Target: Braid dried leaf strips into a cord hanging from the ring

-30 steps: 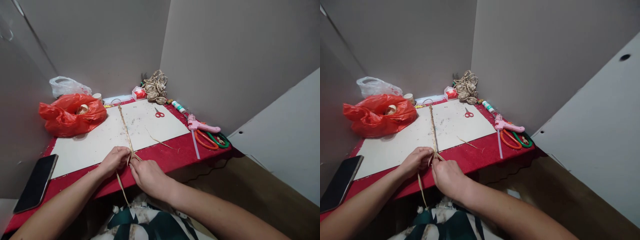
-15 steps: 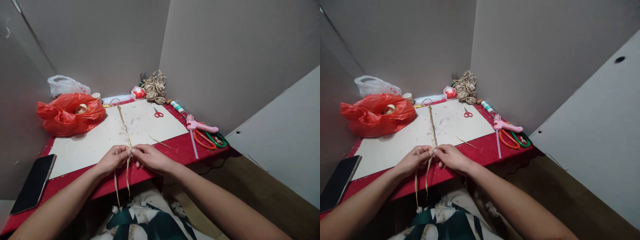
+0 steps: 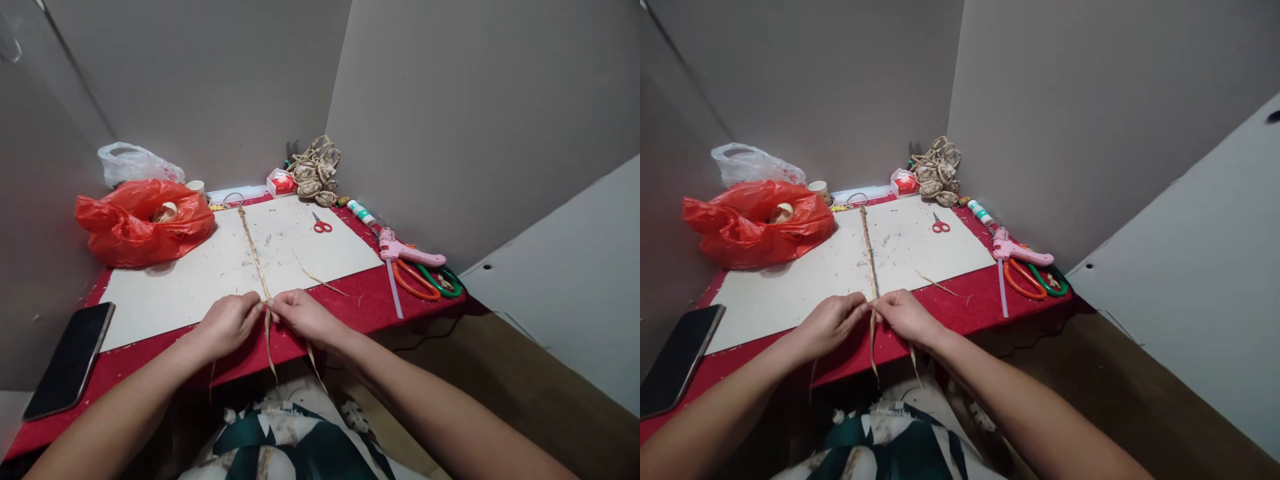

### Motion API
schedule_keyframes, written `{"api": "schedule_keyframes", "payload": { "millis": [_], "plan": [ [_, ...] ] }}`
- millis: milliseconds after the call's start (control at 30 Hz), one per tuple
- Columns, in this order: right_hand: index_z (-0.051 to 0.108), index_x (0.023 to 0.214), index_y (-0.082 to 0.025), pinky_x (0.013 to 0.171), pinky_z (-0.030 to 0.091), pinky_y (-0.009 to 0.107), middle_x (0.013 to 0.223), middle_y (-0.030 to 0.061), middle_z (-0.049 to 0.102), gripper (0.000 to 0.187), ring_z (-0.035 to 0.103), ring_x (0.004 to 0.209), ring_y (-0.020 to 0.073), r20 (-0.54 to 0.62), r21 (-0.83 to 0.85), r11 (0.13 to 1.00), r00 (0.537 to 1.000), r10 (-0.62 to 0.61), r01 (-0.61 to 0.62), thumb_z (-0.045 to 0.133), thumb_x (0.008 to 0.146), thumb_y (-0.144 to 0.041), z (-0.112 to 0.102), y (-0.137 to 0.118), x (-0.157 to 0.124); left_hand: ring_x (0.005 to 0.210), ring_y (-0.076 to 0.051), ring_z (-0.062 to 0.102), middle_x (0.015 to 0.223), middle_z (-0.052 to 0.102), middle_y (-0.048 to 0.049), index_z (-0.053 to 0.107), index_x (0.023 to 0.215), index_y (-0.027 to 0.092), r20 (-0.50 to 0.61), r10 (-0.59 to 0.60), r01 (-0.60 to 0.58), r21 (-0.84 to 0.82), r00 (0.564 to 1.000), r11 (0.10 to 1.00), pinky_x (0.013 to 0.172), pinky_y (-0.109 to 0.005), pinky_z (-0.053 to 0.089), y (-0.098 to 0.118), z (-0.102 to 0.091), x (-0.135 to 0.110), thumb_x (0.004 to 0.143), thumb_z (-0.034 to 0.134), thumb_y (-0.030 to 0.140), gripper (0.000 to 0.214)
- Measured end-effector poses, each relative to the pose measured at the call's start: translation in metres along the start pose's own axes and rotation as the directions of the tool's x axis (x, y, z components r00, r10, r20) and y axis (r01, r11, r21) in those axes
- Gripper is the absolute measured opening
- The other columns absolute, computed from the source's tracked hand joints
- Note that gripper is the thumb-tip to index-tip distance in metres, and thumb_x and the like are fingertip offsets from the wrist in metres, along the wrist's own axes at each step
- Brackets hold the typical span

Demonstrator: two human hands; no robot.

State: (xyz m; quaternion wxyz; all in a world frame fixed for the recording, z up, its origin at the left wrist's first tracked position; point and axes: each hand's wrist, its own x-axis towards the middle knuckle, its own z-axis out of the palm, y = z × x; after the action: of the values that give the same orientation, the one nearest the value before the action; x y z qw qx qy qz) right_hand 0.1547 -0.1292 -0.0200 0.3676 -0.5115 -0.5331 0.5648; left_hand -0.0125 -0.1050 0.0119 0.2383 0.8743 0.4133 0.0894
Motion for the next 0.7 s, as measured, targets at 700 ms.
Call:
{"api": "schedule_keyframes", "payload": {
  "millis": [700],
  "plan": [
    [0.053,0.074,-0.013,0.035,0.004,0.016,0.044,-0.0135,0.020,0.025,0.008,0.037,0.0009,0.227,0.560,0.802,0.969,0.095,-0.210,0.063,0.074,-0.036,0.003,0.000,-0.011,0.059,-0.012,0.045,0.064,0.053,-0.0002,0.056,0.075,0.017,-0.241,-0.045,-0.030,-0.301,0.970,0.953,0.060,-0.023,0.035,0.010,-0.009,-0.010,0.087,0.040,0.036,0.028]
  ]
}}
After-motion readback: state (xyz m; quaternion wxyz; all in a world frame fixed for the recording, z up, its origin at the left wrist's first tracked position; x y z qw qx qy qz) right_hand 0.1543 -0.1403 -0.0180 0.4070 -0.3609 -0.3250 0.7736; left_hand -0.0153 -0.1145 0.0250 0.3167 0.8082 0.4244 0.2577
